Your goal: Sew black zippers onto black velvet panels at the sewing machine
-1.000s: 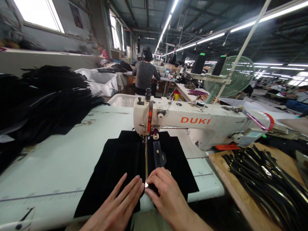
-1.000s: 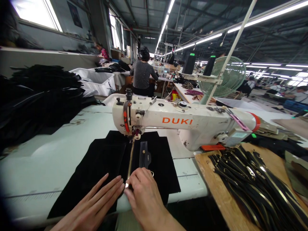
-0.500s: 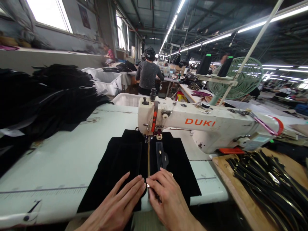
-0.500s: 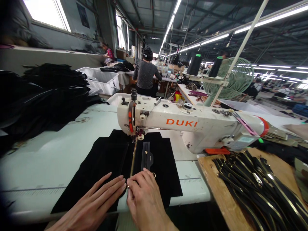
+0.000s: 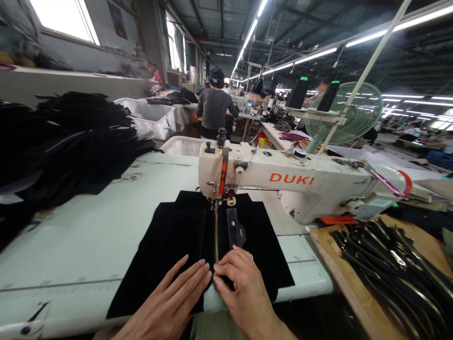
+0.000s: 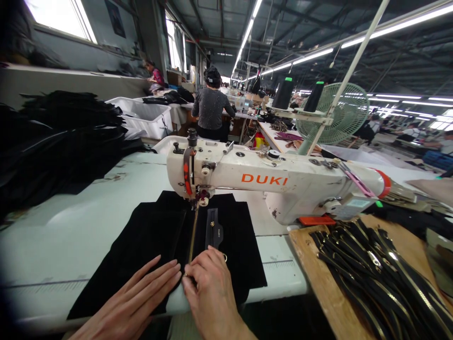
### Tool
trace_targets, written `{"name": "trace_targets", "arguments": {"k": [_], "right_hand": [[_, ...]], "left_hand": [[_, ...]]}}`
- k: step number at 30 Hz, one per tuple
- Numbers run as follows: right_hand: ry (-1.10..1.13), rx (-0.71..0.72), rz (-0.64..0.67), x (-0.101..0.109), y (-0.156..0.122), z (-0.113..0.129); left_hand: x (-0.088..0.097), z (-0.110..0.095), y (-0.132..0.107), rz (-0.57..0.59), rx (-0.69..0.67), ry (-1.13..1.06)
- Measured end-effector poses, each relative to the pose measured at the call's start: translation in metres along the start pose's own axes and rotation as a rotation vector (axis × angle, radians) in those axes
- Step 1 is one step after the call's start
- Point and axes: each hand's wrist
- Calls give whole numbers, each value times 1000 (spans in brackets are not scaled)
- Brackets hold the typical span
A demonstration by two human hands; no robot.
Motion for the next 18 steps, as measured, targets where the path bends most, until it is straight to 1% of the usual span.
{"name": "trace_targets", "arguments": {"k": [7,10,14,16,18], "right_hand": [[-8,2,16,-1,-1,-2],[-5,10,16,0,-2,-2],[17,13,54,6,-7,-4],[-11,12,61,10,-10,-5],[-63,40,50,12,-12,-5]], "left_hand": [[4,3,3,81,12,-46],[3,3,2,111,-1,-33],[0,3,0,147,-10,0],[1,3,0,159,-11,-6],[4,3,2,159,-4,-13]]}}
Point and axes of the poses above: each hand's wrist, its own y-axis towards the middle knuckle, its own x-axis out of the back of the hand, z = x × y
